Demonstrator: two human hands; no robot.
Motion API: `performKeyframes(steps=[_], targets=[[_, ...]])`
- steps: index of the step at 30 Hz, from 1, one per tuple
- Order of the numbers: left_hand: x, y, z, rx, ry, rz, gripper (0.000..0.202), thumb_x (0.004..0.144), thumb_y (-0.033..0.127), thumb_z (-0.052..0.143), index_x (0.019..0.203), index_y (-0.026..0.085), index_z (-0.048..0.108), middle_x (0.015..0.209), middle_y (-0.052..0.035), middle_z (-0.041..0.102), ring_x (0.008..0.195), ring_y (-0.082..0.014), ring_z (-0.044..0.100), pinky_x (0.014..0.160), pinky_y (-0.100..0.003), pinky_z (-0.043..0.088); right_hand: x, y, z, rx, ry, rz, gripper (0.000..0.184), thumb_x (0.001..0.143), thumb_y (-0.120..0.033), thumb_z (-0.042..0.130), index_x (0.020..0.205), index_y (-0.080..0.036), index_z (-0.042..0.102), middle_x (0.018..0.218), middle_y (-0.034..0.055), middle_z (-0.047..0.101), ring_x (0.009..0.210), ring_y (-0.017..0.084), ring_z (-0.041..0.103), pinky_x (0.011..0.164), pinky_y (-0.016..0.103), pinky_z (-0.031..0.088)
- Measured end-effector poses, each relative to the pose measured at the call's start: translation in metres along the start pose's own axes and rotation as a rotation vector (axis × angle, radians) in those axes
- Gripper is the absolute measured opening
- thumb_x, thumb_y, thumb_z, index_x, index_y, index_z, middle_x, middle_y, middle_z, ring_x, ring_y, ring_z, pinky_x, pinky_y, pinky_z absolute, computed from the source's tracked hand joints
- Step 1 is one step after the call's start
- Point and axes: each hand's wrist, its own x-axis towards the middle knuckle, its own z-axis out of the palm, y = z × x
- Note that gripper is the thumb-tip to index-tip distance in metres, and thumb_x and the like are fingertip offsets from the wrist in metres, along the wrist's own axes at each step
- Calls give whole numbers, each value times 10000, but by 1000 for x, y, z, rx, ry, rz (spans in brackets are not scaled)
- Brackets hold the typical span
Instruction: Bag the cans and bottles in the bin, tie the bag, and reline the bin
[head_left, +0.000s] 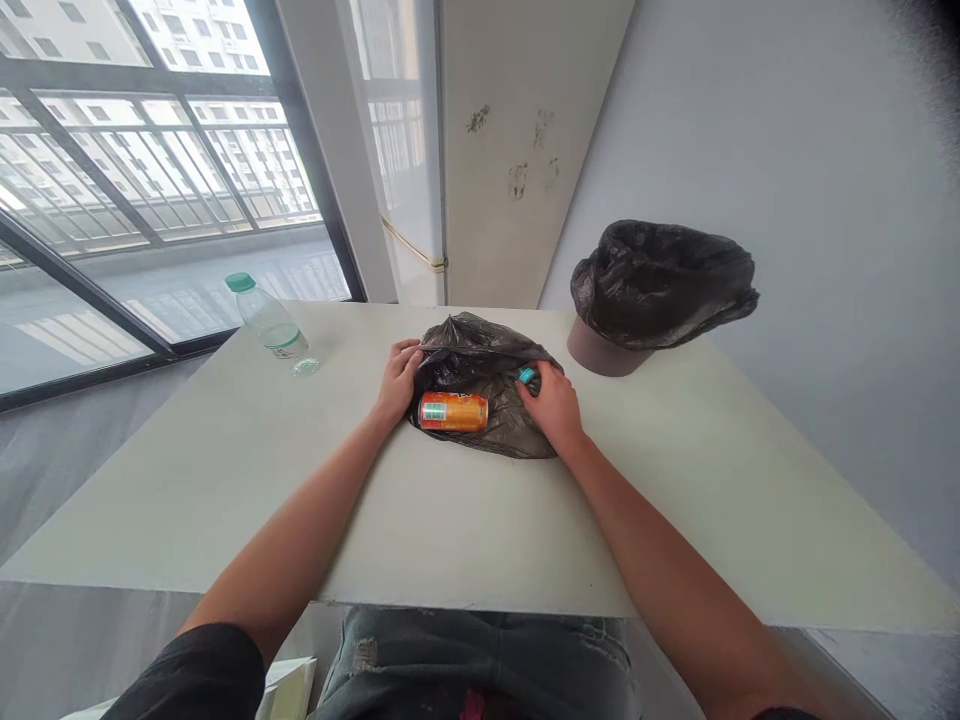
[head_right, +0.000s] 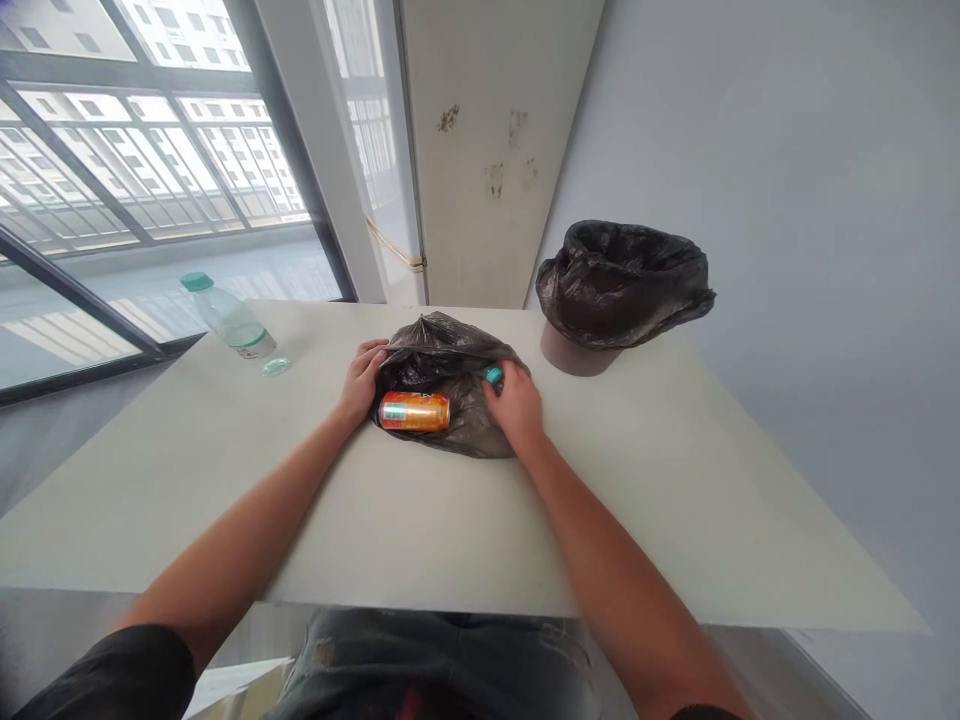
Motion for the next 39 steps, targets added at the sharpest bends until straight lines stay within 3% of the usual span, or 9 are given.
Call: performKeyframes(steps=[4, 7, 13, 18, 25, 32, 36, 39], targets=[[0, 0, 0, -13, 1, -10, 387, 1021, 497, 527, 990, 220, 797, 1267, -92, 620, 1287, -247, 576, 1210, -400, 403, 0, 1, 1, 19, 21, -2, 309, 900, -320, 639, 1176, -183, 666, 1114, 149, 747, 1029, 347, 686, 898, 457, 542], [1, 1, 0, -4, 18, -24, 385, 1026, 480, 517, 964, 219, 792, 1236, -90, 621, 1266, -244, 579, 1190, -397, 419, 1, -2, -2, 98, 109, -38, 280, 889, -323, 630, 1128, -182, 669, 1051, 133, 746, 967, 317, 681, 888, 441, 538], [-1, 3, 0, -17, 19, -29, 364, 1037, 434, 503, 1000, 216, 793, 1237, -90, 616, 1262, -225, 575, 1192, -377, 410, -6, -21, -22, 267, 323, -106, 208, 901, -350, 623, 1032, -190, 646, 898, 44, 619, 652, 171, 534, 699, 354, 521], [-1, 2, 1, -21, 50, -45, 358, 1033, 448, 519, 972, 214, 784, 1224, -90, 625, 1234, -227, 585, 1188, -385, 411, -17, -34, -44, 434, 487, -59, 312, 976, -465, 593, 1139, -202, 633, 959, 58, 549, 666, 153, 503, 577, 312, 495], [-1, 1, 0, -10, 60, -43, 353, 1038, 451, 521, 982, 219, 781, 1209, -84, 633, 1244, -232, 583, 1197, -394, 408, -12, -34, -68, 453, 724, -118, 316, 985, -516, 618, 1075, -214, 643, 853, 21, 470, 650, 145, 473, 602, 322, 490], [-1, 1, 1, 3, 71, -52, 373, 1036, 465, 514, 986, 203, 774, 1213, -95, 619, 1225, -236, 593, 1186, -399, 421, -14, -34, -71, 360, 586, -203, 271, 1014, -490, 577, 982, -233, 654, 829, 25, 495, 693, 173, 501, 670, 348, 514], [-1, 1, 2, -1, 80, -45, 395, 1031, 494, 513, 956, 203, 770, 1206, -97, 624, 1217, -239, 594, 1178, -403, 429, -10, -33, -63, 370, 399, -182, 309, 939, -517, 682, 976, -210, 694, 944, 40, 506, 651, 137, 448, 599, 323, 482], [-1, 1, 2, -4, 78, -49, 394, 1033, 496, 511, 952, 211, 770, 1202, -93, 627, 1219, -240, 595, 1173, -405, 435, -6, -30, -58, 310, 244, -186, 297, 972, -474, 633, 843, -209, 671, 878, 34, 528, 666, 152, 474, 644, 327, 489]])
